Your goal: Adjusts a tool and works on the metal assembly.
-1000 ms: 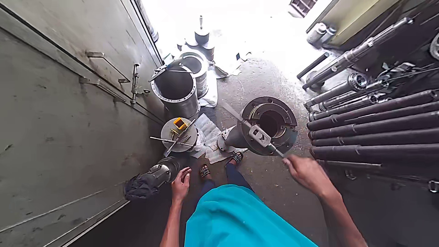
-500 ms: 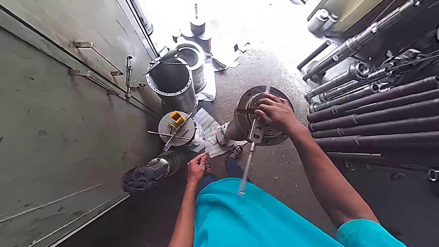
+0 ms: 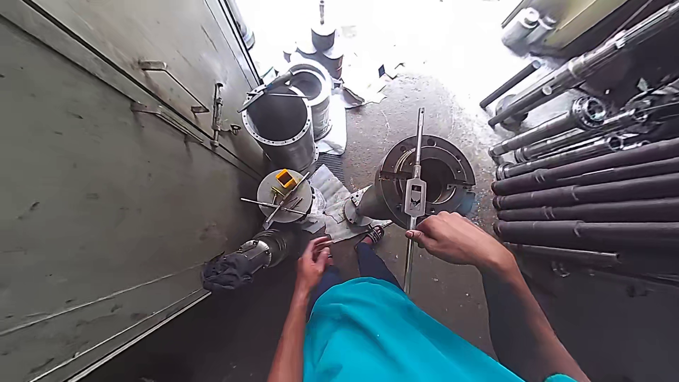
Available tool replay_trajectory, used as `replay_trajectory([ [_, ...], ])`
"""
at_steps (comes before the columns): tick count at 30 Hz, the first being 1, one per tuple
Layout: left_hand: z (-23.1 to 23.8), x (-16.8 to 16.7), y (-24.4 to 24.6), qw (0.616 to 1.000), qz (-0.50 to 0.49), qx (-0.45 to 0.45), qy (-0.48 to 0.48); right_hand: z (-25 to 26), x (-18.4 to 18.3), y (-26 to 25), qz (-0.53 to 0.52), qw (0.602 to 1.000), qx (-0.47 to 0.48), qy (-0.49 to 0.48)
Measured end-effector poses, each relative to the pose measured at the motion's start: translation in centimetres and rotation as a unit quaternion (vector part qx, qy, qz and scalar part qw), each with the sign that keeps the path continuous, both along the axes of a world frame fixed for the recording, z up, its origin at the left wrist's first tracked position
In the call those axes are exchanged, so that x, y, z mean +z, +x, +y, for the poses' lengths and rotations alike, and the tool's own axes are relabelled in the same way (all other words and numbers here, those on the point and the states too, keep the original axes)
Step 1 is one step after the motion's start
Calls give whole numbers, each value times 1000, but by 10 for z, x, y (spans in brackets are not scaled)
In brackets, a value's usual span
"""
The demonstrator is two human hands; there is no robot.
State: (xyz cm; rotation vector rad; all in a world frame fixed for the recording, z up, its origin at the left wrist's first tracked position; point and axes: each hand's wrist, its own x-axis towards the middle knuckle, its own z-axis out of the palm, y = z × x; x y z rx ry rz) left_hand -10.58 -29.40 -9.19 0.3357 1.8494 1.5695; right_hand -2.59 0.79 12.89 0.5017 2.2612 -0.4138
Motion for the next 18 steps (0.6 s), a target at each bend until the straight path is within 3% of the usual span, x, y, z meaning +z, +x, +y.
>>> replay_trajectory([
  [2,46,52,12,992,88,-56,69,20,-3,-7,95,995,-19,36],
  [3,69,80,24,981,142,-90,93,30,-8,-14,195,978,-38,62],
  [5,112,121,54,940,280,-170,98,58,-30,-35,391,916,-22,91],
  [7,142,134,77,868,449,-211,8,96,-61,-65,433,899,32,61],
  [9,146,123,81,823,519,-216,-76,124,-86,-67,444,889,79,83],
  [12,106,113,30,815,544,-146,-137,148,-86,-22,463,867,65,171],
  [14,72,110,-15,848,484,-88,-196,139,-86,41,412,883,-35,221],
  [16,70,114,-65,883,381,-58,-267,102,-81,97,357,899,-127,220],
  [18,105,123,-91,905,336,-64,-251,35,-81,133,349,897,-189,196],
])
